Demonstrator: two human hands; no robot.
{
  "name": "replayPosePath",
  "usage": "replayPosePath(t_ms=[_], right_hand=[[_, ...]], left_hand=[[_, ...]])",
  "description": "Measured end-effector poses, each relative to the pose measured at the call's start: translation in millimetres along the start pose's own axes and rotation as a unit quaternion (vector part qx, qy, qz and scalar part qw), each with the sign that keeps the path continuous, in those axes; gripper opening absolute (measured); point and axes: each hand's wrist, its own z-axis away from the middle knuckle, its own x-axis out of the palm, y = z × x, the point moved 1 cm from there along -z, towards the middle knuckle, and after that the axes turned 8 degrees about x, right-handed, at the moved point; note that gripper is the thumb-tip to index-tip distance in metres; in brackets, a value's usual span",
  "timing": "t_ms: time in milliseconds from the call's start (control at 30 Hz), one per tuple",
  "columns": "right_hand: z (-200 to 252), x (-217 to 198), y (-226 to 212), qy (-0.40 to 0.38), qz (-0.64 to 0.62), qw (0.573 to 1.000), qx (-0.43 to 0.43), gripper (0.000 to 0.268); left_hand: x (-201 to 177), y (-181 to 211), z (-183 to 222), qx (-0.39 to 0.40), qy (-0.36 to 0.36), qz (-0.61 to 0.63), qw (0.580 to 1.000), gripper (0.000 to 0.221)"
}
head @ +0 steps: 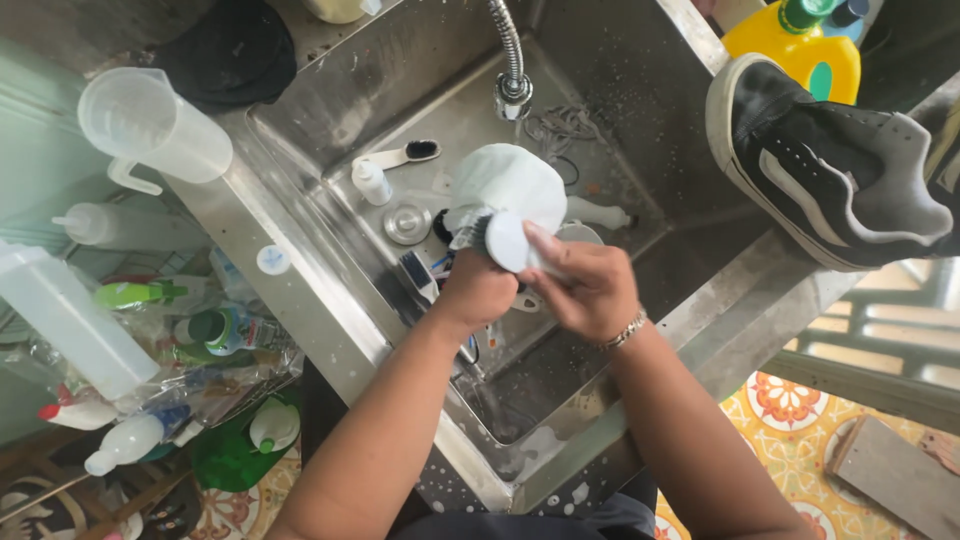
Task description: The person is washing a white hat with a brush and water in a utility sink.
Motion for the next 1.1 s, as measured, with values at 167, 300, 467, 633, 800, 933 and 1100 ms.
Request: replayPosePath(t_ms=[167, 300, 467, 633, 800, 933, 1100], right_hand=[[-6, 0, 9, 0.042, -0.017, 0.999, 0.007, 0.04], [0, -3, 0, -0.012, -0.024, 1.0, 0.007, 0.044], [-8, -3, 11, 0.053, 0.029, 0.998, 0.034, 0.042], [-6, -2, 7, 0.005, -0.018, 1.0, -0.004, 0.043], [-4, 0, 30, 0.055, 0.013, 0.997, 0.055, 0.039], [-10, 1, 16, -0.008, -0.057, 0.998, 0.028, 0.039], [-16, -2, 13, 0.076, -0.032, 0.996, 0.038, 0.042]], left_hand=[[-2, 23, -9, 0.038, 0.018, 0.045, 0.998, 0.046], [1, 1, 1, -0.026, -0.032, 0.018, 0.999, 0.04], [-3, 25, -12, -0.003, 0.013, 0.142, 0.99, 0.038], [-5, 17, -8, 0.039, 0.01, 0.052, 0.998, 0.033], [-3, 25, -12, 0.03, 0.003, 0.095, 0.995, 0.033], [-4, 13, -7, 0.005, 0.001, 0.023, 1.0, 0.034], [-5, 28, -21, -0.101, 0.057, 0.314, 0.942, 0.051]])
